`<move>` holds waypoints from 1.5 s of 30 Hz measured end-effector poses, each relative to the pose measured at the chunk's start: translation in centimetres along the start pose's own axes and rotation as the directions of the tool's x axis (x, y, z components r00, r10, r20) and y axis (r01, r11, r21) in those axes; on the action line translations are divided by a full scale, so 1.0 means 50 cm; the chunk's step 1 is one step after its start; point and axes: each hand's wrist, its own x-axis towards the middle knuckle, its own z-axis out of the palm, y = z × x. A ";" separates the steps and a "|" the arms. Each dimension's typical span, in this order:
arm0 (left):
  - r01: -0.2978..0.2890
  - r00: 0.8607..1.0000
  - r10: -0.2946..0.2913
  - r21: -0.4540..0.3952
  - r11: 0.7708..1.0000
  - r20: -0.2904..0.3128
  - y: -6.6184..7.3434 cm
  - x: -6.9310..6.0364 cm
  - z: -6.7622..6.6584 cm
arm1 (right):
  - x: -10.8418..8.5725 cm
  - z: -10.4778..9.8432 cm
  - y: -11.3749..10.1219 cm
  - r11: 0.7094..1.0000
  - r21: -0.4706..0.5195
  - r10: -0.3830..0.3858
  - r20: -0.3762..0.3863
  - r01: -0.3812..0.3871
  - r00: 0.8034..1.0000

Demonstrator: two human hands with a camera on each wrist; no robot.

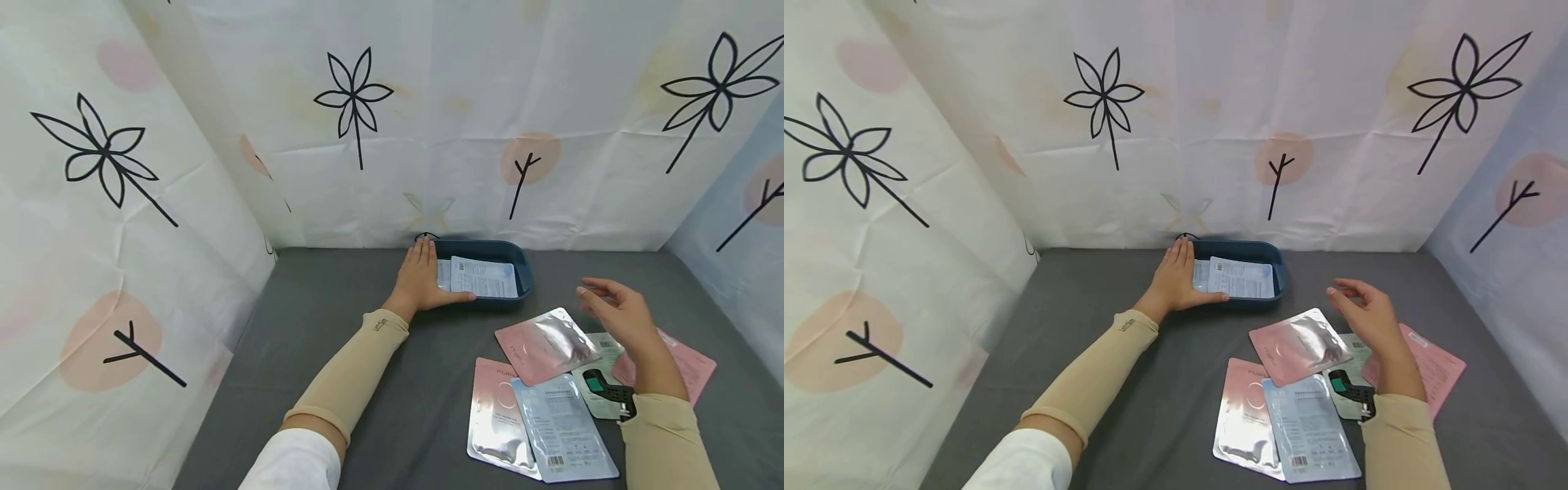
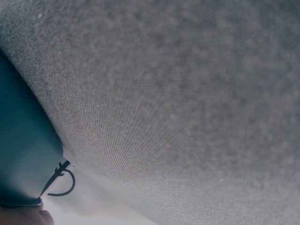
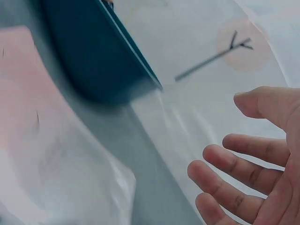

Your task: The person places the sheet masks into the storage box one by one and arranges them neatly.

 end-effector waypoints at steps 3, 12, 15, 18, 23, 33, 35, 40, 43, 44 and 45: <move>0.001 1.000 -0.001 -0.009 1.000 0.001 -0.001 0.000 0.001 | -0.016 -0.030 0.023 0.999 -0.032 0.027 -0.016 -0.028 1.000; 0.004 1.000 -0.004 0.017 1.000 0.001 -0.005 0.002 0.005 | -0.074 -0.092 0.078 0.976 -0.168 0.126 -0.089 -0.139 0.988; 0.004 1.000 -0.005 0.009 1.000 0.011 -0.006 0.002 0.005 | -0.090 -0.109 0.092 0.957 -0.224 0.167 -0.100 -0.186 0.981; 0.006 1.000 -0.006 -0.001 1.000 0.025 -0.005 0.003 0.004 | -0.102 -0.124 0.107 0.934 -0.267 0.212 -0.125 -0.239 0.969; 0.004 1.000 -0.003 -0.014 1.000 0.026 -0.001 0.003 0.002 | -0.124 -0.143 0.140 0.893 -0.319 0.271 -0.180 -0.317 0.946; -0.003 1.000 0.003 -0.024 1.000 0.003 0.001 -0.002 -0.001 | -0.165 -0.160 0.178 0.792 -0.406 0.415 -0.188 -0.456 0.890; -0.002 1.000 0.001 -0.023 1.000 -0.003 0.000 -0.002 -0.001 | -0.167 -0.162 0.179 0.779 -0.413 0.433 -0.190 -0.471 0.881; -0.005 1.000 0.005 -0.018 1.000 -0.012 -0.002 -0.003 0.000 | -0.166 -0.161 0.183 0.758 -0.433 0.460 -0.175 -0.488 0.870; -0.007 1.000 0.007 -0.018 1.000 -0.018 -0.002 -0.003 0.001 | -0.163 -0.158 0.184 0.751 -0.450 0.462 -0.167 -0.484 0.871; -0.007 1.000 0.007 -0.018 1.000 -0.020 -0.002 -0.003 0.001 | -0.161 -0.157 0.184 0.749 -0.457 0.459 -0.164 -0.480 0.873; -0.007 1.000 0.007 -0.017 1.000 -0.020 -0.002 -0.002 0.001 | -0.159 -0.155 0.184 0.747 -0.460 0.462 -0.161 -0.480 0.872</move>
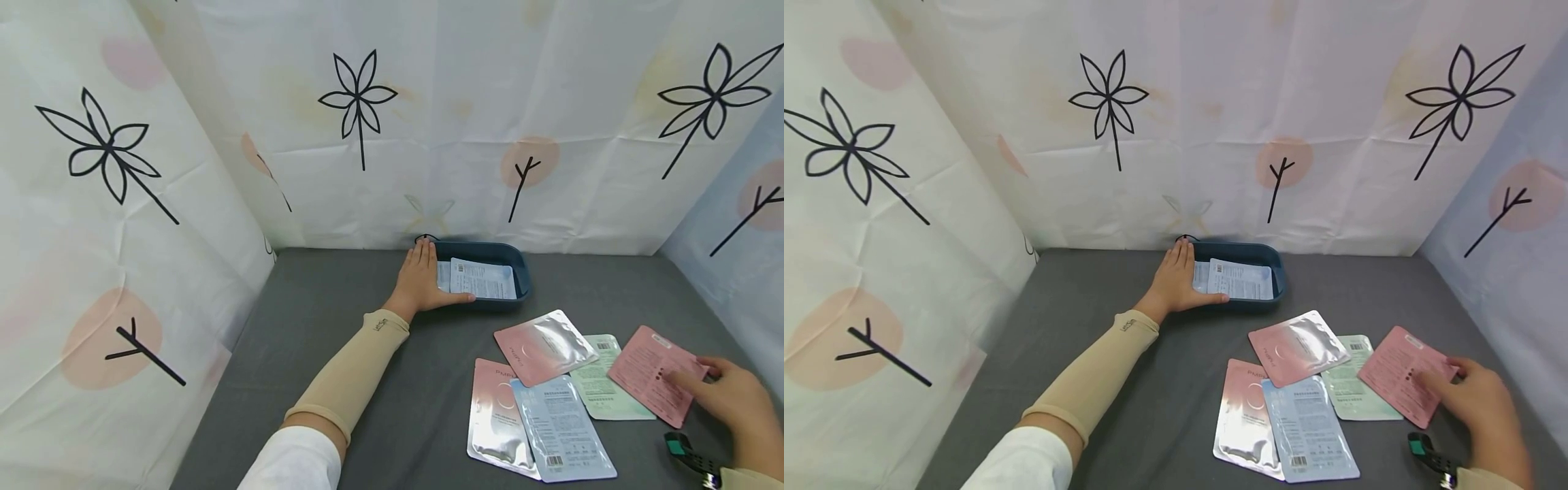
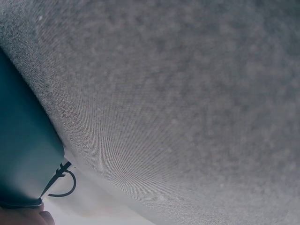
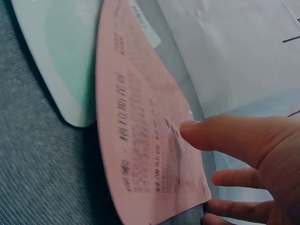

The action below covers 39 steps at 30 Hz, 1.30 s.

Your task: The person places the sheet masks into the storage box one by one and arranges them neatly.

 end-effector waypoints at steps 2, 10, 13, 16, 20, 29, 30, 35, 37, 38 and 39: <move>0.000 1.000 0.000 0.001 1.000 -0.002 0.000 0.000 0.000 | 0.001 0.002 -0.003 1.000 -0.007 -0.007 -0.002 0.007 1.000; -0.002 1.000 0.002 0.005 1.000 0.000 -0.002 0.004 0.003 | 0.000 0.010 -0.023 0.998 0.046 0.041 0.027 -0.042 0.999; 0.001 1.000 -0.001 0.005 1.000 0.007 -0.002 0.005 0.004 | -0.002 0.008 -0.031 0.997 0.059 0.044 0.032 -0.046 0.999; 0.001 1.000 -0.001 0.006 1.000 0.013 0.000 0.004 0.003 | -0.004 0.009 -0.034 0.997 0.065 0.047 0.025 -0.048 0.999; 0.001 1.000 -0.001 0.013 1.000 0.010 0.000 0.003 0.002 | -0.004 0.010 -0.033 0.996 0.077 0.038 0.009 -0.039 0.999; 0.007 1.000 -0.007 0.011 1.000 0.008 0.002 0.003 0.001 | -0.005 0.015 -0.033 0.977 0.211 0.044 -0.028 -0.037 0.999; 0.006 1.000 -0.007 0.012 1.000 0.009 0.002 0.003 0.001 | -0.004 0.014 -0.033 0.973 0.229 0.041 -0.033 -0.033 0.999; 0.008 1.000 -0.009 0.009 1.000 0.009 0.003 0.002 -0.001 | -0.001 0.009 -0.038 0.953 0.302 0.004 -0.042 0.009 0.999; 0.009 1.000 -0.009 0.008 1.000 0.008 0.002 0.001 -0.001 | -0.002 0.007 -0.041 0.949 0.313 -0.021 -0.045 0.034 0.999; 0.009 1.000 -0.009 0.010 1.000 0.009 0.002 0.001 -0.001 | -0.002 0.006 -0.043 0.948 0.315 -0.032 -0.049 0.046 0.998; 0.009 1.000 -0.009 0.013 1.000 0.010 0.002 0.001 0.000 | -0.003 0.005 -0.045 0.947 0.316 -0.045 -0.055 0.060 0.997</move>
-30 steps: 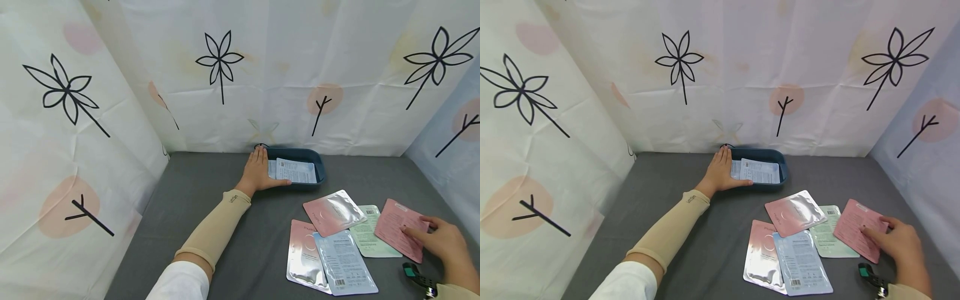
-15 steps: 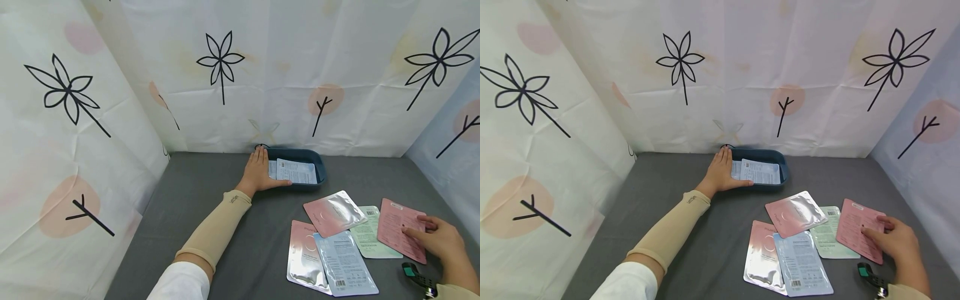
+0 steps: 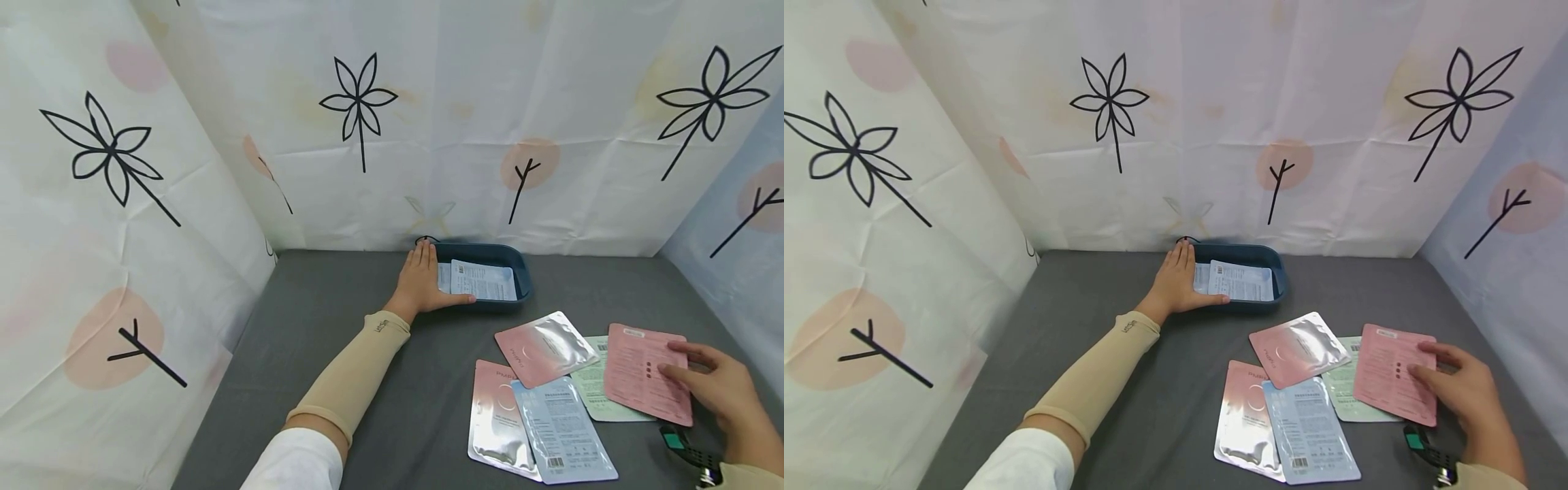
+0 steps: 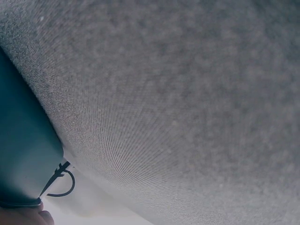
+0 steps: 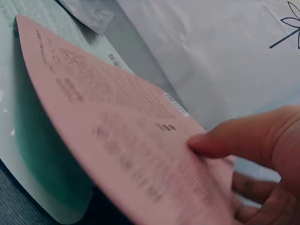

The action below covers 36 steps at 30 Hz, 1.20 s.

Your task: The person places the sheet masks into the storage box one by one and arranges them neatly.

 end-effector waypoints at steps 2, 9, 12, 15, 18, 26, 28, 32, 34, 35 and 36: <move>-0.001 1.000 0.001 0.005 1.000 0.000 0.000 0.000 0.000 | -0.002 0.001 -0.004 1.000 0.007 -0.026 -0.004 0.026 1.000; -0.006 1.000 0.006 0.003 1.000 -0.002 -0.002 0.001 0.000 | -0.005 0.005 -0.021 0.996 0.017 -0.093 -0.020 0.093 0.995; -0.004 1.000 0.004 0.007 1.000 -0.001 -0.003 0.002 0.002 | -0.007 0.004 -0.030 0.994 0.014 -0.108 -0.005 0.108 0.994; -0.002 1.000 0.002 0.013 1.000 -0.002 -0.003 0.003 0.004 | -0.011 0.005 -0.038 0.991 0.026 -0.135 0.000 0.135 0.991; -0.003 1.000 0.003 0.013 1.000 -0.001 -0.002 0.004 0.006 | -0.016 0.006 -0.044 0.987 0.052 -0.155 -0.008 0.155 0.988; -0.005 1.000 0.005 0.004 1.000 -0.003 -0.003 0.005 0.008 | -0.021 0.009 -0.060 0.968 0.109 -0.213 -0.112 0.225 0.971; -0.003 1.000 0.003 0.003 1.000 -0.001 -0.004 0.006 0.008 | -0.021 0.006 -0.065 0.961 0.128 -0.227 -0.135 0.245 0.964; 0.000 1.000 0.000 0.004 1.000 0.004 -0.003 0.006 0.007 | -0.019 -0.003 -0.075 0.950 0.146 -0.253 -0.152 0.275 0.955; 0.001 1.000 -0.001 0.003 1.000 0.006 -0.003 0.006 0.006 | -0.019 -0.007 -0.080 0.946 0.155 -0.259 -0.158 0.283 0.953; 0.001 1.000 -0.001 0.004 1.000 0.006 -0.002 0.006 0.006 | -0.018 -0.009 -0.082 0.944 0.164 -0.262 -0.164 0.288 0.951; 0.001 1.000 -0.001 0.005 1.000 0.007 -0.002 0.006 0.006 | -0.018 -0.010 -0.085 0.942 0.173 -0.260 -0.168 0.288 0.951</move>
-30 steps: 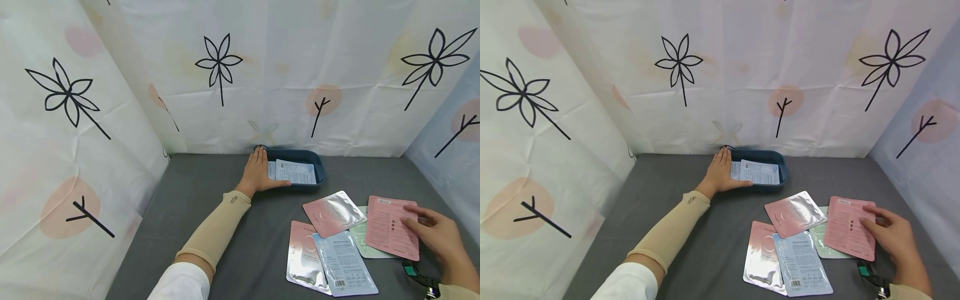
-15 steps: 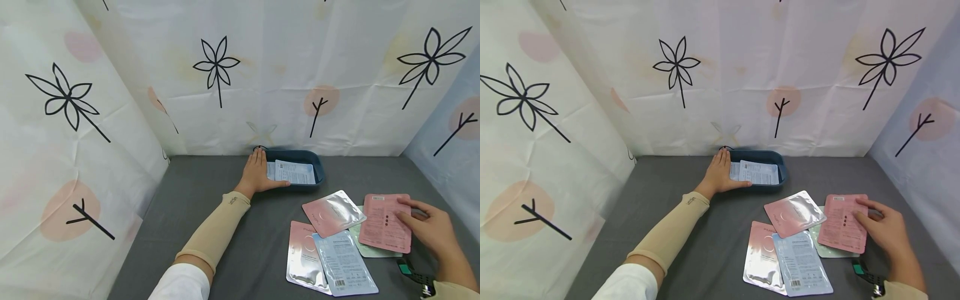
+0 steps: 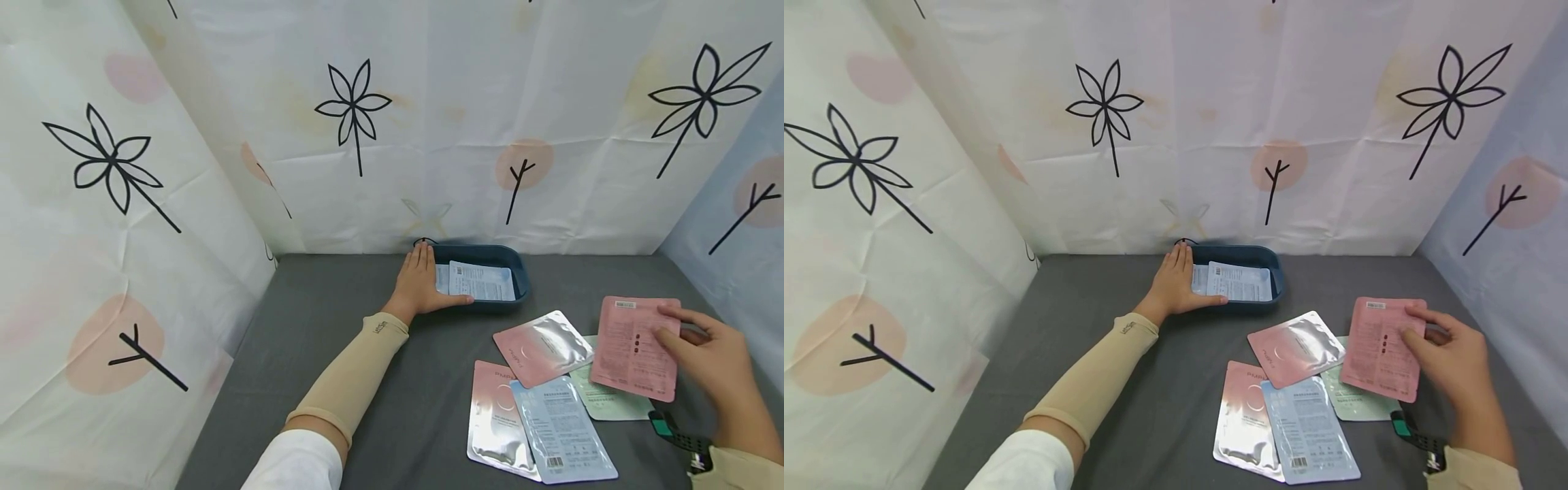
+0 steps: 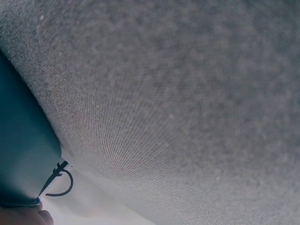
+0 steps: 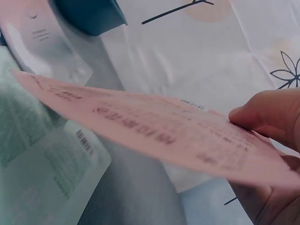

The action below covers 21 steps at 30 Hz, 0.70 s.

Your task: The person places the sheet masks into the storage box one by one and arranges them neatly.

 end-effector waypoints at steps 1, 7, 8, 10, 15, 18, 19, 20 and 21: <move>0.000 1.000 0.000 0.000 1.000 0.000 0.000 0.000 0.000 | 0.001 0.000 -0.003 1.000 0.010 0.001 -0.006 -0.001 1.000; 0.005 1.000 -0.005 0.010 1.000 0.004 0.000 0.001 0.001 | 0.009 0.009 -0.028 0.998 0.057 0.018 -0.044 -0.015 0.999; 0.005 1.000 -0.005 0.011 1.000 0.004 0.000 0.001 0.001 | 0.011 0.012 -0.033 0.997 0.070 0.017 -0.053 -0.013 0.998; 0.005 1.000 -0.005 0.013 1.000 0.006 0.000 0.002 0.001 | 0.014 0.017 -0.042 0.993 0.119 0.021 -0.063 -0.013 0.998; 0.009 1.000 -0.009 0.007 1.000 0.021 -0.002 0.006 0.004 | 0.027 0.035 -0.067 0.957 0.288 0.046 -0.071 -0.023 0.996; 0.014 0.999 -0.014 0.001 1.000 0.038 -0.002 0.008 0.004 | 0.034 0.050 -0.083 0.942 0.334 0.050 -0.065 -0.026 0.997; 0.014 0.999 -0.014 -0.002 1.000 0.039 -0.002 0.008 0.004 | 0.036 0.056 -0.088 0.938 0.345 0.045 -0.061 -0.021 0.997; 0.014 0.999 -0.014 -0.002 1.000 0.036 -0.001 0.006 0.003 | 0.038 0.062 -0.093 0.934 0.356 0.042 -0.056 -0.019 0.998; 0.014 0.999 -0.014 -0.002 1.000 0.036 -0.001 0.005 0.003 | 0.040 0.067 -0.098 0.930 0.367 0.038 -0.051 -0.016 0.998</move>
